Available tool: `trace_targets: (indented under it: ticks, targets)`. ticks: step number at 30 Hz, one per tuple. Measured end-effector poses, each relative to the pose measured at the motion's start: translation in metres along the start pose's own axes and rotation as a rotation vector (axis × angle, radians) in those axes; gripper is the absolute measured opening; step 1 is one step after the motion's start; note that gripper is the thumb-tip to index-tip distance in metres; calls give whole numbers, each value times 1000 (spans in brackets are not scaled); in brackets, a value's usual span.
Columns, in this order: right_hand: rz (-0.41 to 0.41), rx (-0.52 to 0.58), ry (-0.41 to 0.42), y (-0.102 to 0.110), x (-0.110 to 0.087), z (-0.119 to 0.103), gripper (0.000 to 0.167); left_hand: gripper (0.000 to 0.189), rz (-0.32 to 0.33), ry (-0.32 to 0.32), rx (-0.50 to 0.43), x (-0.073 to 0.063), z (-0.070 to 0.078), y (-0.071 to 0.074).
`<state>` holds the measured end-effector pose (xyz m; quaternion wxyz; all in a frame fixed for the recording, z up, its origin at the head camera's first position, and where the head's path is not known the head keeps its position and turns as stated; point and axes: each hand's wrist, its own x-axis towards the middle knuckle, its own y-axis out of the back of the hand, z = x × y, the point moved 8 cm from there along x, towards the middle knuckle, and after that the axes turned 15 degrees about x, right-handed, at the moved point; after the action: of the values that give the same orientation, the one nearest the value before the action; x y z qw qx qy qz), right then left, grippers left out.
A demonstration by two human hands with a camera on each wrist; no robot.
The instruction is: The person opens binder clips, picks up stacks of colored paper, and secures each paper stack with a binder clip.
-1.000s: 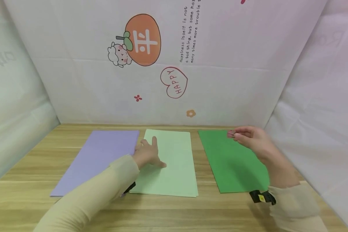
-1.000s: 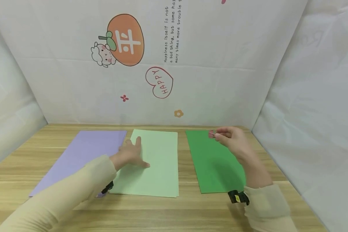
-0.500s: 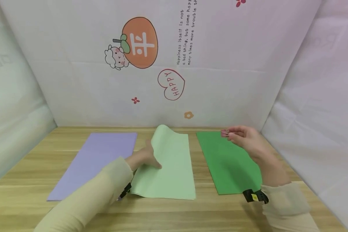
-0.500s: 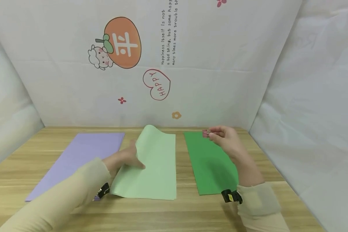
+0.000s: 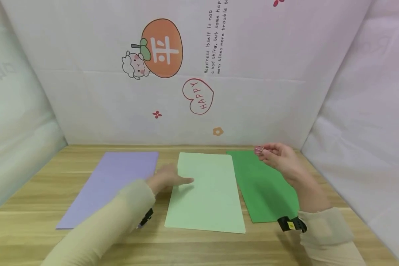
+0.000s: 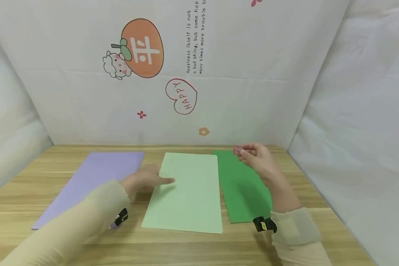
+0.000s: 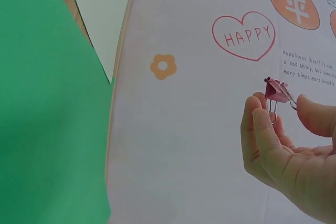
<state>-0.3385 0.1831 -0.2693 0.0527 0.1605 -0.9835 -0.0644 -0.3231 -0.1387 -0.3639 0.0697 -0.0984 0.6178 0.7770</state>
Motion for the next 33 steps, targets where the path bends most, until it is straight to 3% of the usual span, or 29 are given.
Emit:
trace_targets:
  ticks: [4, 7, 12, 15, 20, 26, 30, 33]
  targets:
    - [-7, 5, -7, -3, 0, 1, 49, 102, 4, 12, 256, 0, 27, -8]
    - [-6, 2, -10, -3, -1, 2, 48, 126, -15, 46, 281, -2, 36, -11]
    - [5, -9, -14, 0, -1, 1, 48, 130, -62, 130, 230, -6, 35, -4]
    - [5, -11, -21, 0, -1, 1, 47, 129, -87, 148, 227, -9, 34, -1]
    - [2, -16, -25, -1, -1, 4, 47, 127, -103, 127, 156, -9, 35, -3]
    - [0, -18, -30, 0, 0, 7, 48, 131, -93, 67, 63, -1, 32, -14]
    - [0, -20, -33, 2, 0, 8, 49, 131, -76, 48, 34, 5, 23, -18]
    - [-9, -20, -30, 2, 1, 8, 50, 117, -81, 49, 27, 9, 14, -15]
